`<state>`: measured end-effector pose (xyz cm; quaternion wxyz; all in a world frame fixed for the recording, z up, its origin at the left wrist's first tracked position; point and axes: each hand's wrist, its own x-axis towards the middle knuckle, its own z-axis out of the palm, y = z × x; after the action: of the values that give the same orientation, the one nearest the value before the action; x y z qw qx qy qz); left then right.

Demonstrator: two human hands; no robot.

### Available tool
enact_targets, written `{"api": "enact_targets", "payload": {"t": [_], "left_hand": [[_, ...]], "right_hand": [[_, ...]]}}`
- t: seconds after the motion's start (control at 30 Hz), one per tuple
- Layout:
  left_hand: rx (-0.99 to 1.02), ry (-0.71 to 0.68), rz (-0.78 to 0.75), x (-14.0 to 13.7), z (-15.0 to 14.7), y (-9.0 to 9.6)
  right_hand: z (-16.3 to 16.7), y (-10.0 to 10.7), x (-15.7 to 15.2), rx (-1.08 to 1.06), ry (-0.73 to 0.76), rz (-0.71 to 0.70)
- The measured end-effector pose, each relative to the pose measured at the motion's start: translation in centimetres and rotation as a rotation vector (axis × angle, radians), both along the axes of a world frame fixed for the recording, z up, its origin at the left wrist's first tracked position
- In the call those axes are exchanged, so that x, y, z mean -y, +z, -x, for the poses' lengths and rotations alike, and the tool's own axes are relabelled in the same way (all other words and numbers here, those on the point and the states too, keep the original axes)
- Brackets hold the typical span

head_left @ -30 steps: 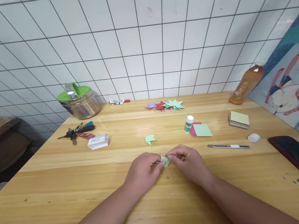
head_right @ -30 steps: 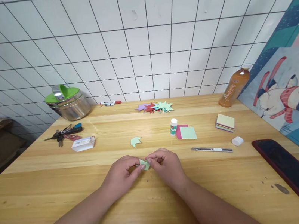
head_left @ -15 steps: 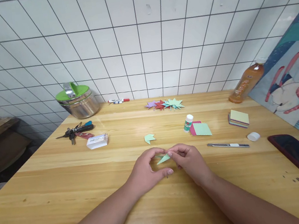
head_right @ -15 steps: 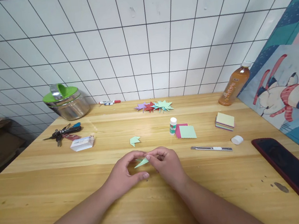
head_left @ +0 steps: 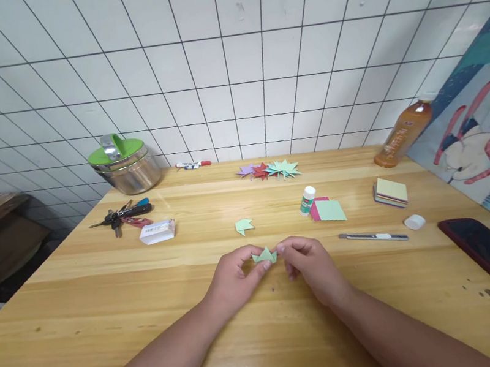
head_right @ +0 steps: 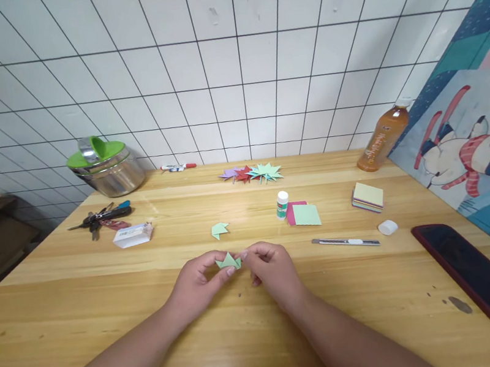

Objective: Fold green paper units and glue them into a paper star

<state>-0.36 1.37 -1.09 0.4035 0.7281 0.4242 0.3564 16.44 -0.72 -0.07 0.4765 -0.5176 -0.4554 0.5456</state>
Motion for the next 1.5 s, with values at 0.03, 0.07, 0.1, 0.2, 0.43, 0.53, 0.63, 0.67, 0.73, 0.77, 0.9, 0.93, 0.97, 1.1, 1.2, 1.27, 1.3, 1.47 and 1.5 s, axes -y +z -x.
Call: {"api": "enact_targets", "payload": {"t": [0.03, 0.07, 0.1, 0.2, 0.43, 0.53, 0.63, 0.67, 0.73, 0.77, 0.9, 0.93, 0.97, 1.1, 1.2, 1.27, 1.3, 1.47, 1.5], "left_hand": [[-0.004, 0.001, 0.011, 0.0, 0.0, 0.0], [-0.006, 0.003, 0.018, 0.0, 0.1, 0.0], [-0.006, 0.002, 0.021, 0.0, 0.1, 0.0], [-0.004, -0.01, 0.02, 0.1, 0.1, 0.2], [0.004, -0.023, 0.072, 0.0, 0.1, -0.2], [0.112, -0.032, 0.176, -0.1, 0.0, -0.4], [0.172, -0.042, 0.272, -0.3, -0.2, -0.6], [0.173, -0.037, 0.285, -0.4, -0.2, -0.6], [0.171, -0.009, 0.289, -0.5, -0.2, -0.7], [0.173, 0.005, 0.287, -0.5, -0.2, -0.7], [0.181, 0.022, 0.275, -0.6, -0.3, -0.6], [0.179, 0.025, 0.27, -0.6, -0.3, -0.6], [0.176, 0.028, 0.266, -0.6, -0.3, -0.6], [0.163, 0.019, 0.255, -0.5, -0.3, -0.7], [0.14, -0.012, 0.262, -0.5, -0.2, -0.7], [0.127, -0.027, 0.269, -0.5, -0.2, -0.6], [0.126, -0.031, 0.271, -0.4, -0.2, -0.5], [0.142, -0.044, 0.29, -0.4, -0.2, -0.3], [0.144, -0.045, 0.299, -0.4, -0.3, -0.2]], "right_hand": [[-0.1, 0.1, 0.1, 0.009, 0.007, 0.003], [-0.1, 0.2, 0.1, 0.023, 0.013, 0.006], [-0.2, 0.3, 0.1, 0.041, 0.018, 0.006], [-0.1, 0.3, 0.1, 0.097, 0.019, -0.022], [0.0, -0.4, -0.2, 0.185, 0.006, -0.079], [0.1, -0.4, -0.2, 0.203, -0.023, -0.083], [0.4, -0.2, 0.0, 0.23, -0.059, -0.096], [0.5, -0.2, 0.0, 0.233, -0.061, -0.102], [0.6, -0.2, 0.0, 0.22, -0.05, -0.107], [0.6, -0.2, 0.0, 0.209, -0.043, -0.106], [0.6, -0.7, -0.3, 0.218, -0.038, -0.106], [0.6, -0.7, -0.3, 0.218, -0.035, -0.1], [0.6, -0.8, -0.3, 0.208, -0.029, -0.088], [0.7, -0.7, -0.3, 0.14, -0.009, -0.036], [0.7, -0.4, -0.2, 0.079, -0.013, 0.0], [0.7, -0.2, -0.1, 0.033, -0.011, 0.033], [0.7, -0.2, -0.1, 0.015, -0.012, 0.047], [0.7, -0.1, 0.0, -0.039, -0.019, 0.067], [0.7, -0.2, 0.0, -0.047, -0.016, 0.069]]}}
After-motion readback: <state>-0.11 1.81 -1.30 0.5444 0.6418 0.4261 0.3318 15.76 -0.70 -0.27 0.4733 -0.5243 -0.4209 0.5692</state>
